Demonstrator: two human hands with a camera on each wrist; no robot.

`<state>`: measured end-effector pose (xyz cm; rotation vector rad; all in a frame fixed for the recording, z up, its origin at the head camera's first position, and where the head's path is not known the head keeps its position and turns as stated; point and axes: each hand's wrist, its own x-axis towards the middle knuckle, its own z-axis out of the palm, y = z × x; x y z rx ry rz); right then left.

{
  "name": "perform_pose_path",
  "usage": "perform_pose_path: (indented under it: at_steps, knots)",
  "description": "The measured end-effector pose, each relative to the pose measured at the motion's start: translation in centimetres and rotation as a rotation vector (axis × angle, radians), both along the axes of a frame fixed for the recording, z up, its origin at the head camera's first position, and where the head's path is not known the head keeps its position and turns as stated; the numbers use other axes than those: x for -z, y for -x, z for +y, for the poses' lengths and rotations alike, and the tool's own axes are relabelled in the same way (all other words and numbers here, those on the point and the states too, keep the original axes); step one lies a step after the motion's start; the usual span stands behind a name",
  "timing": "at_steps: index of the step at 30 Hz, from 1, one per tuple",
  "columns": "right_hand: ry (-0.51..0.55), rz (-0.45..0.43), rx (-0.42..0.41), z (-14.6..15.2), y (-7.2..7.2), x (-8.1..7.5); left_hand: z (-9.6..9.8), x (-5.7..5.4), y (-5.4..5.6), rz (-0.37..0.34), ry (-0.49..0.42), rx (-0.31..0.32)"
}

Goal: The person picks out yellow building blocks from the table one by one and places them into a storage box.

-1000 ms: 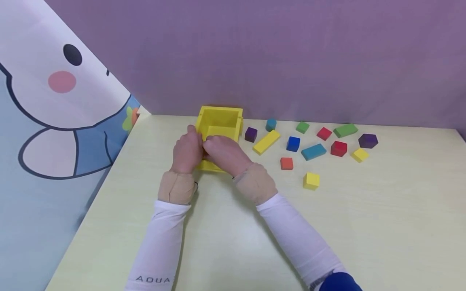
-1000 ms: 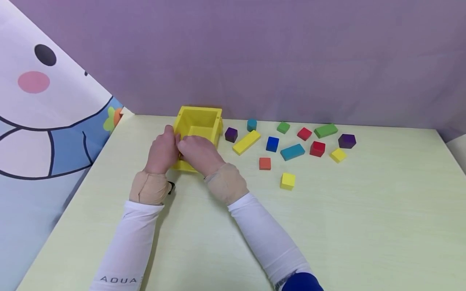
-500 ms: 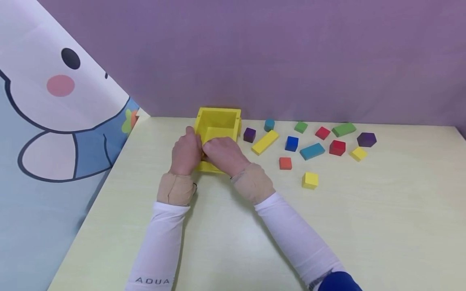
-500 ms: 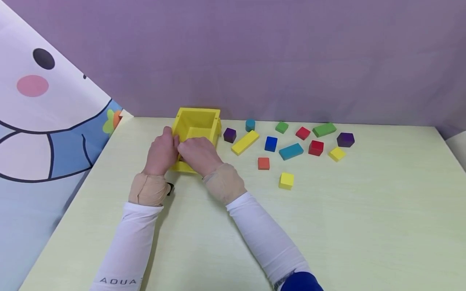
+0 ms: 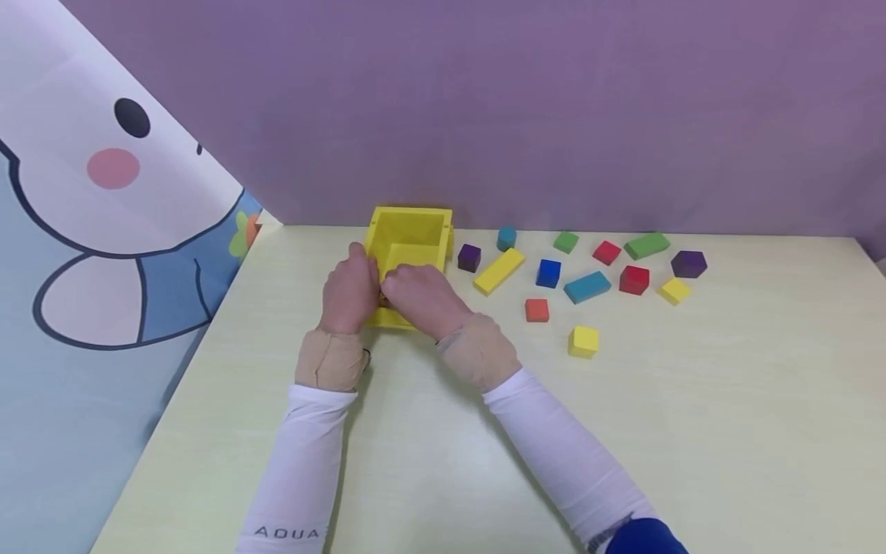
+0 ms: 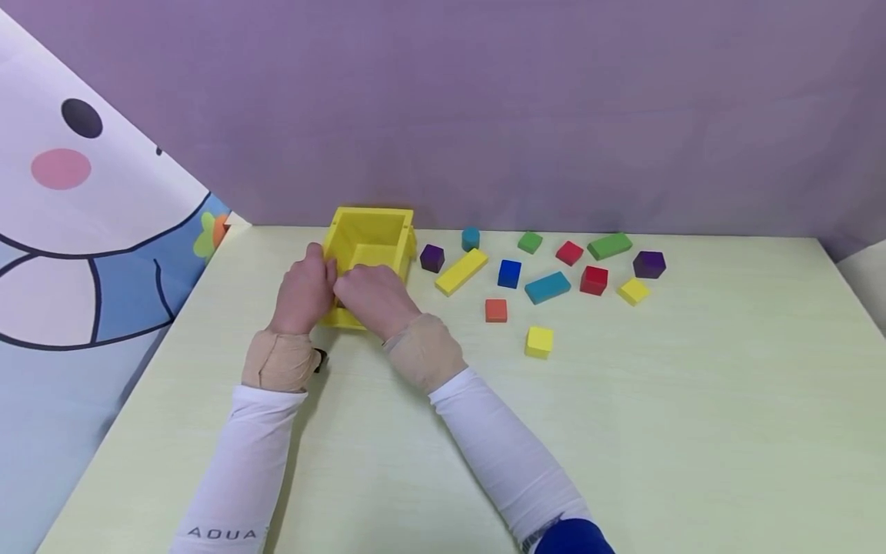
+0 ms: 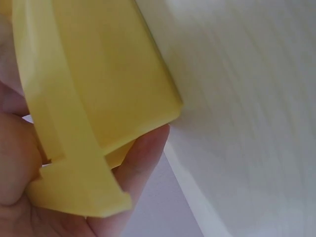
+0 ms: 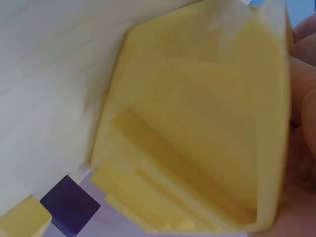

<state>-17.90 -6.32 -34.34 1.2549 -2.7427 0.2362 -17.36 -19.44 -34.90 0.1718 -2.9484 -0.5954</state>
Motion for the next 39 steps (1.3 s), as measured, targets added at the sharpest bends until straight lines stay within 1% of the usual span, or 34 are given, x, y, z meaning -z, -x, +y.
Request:
perform_pose_path:
  at_steps: [2,7,8,11,15,21,27,31,34,37,39]
  knots:
    - [0.031,-0.036,-0.017,0.3,0.0,-0.2,0.1,0.0,0.0,-0.003,0.000,0.000]
    - [0.146,-0.180,-0.060,1.3,-0.1,-0.7,0.1,0.0,0.0,-0.005,0.006,0.002]
    - [0.158,-0.198,-0.060,1.6,-0.2,-0.8,0.1,0.0,0.0,-0.005,0.007,0.004]
    - [0.177,-0.209,-0.053,2.5,-0.5,-1.1,0.0,0.1,0.0,-0.003,0.017,0.004]
    - [0.222,-0.194,-0.031,3.7,-0.8,-1.4,-0.1,0.2,0.0,-0.006,0.028,-0.001]
    - [0.294,-0.104,0.018,5.1,-0.9,-1.7,-0.1,0.2,0.0,-0.004,0.027,-0.001]
    - [0.380,-0.024,0.095,6.2,-0.6,-1.8,-0.1,0.1,0.3,-0.030,0.017,0.003]
    - [0.416,-0.021,0.160,7.0,-0.4,-1.8,-0.1,-0.2,0.3,-0.032,0.013,0.008]
    - [0.412,-0.048,0.197,7.7,-0.2,-1.6,-0.1,-0.2,0.3,-0.037,0.009,0.011]
    - [0.358,-0.077,0.224,8.4,0.1,-1.2,-0.1,-0.1,0.2,-0.042,0.004,0.013]
    - [0.299,-0.102,0.242,8.9,0.2,-0.8,-0.1,0.0,0.2,-0.038,0.005,0.015]
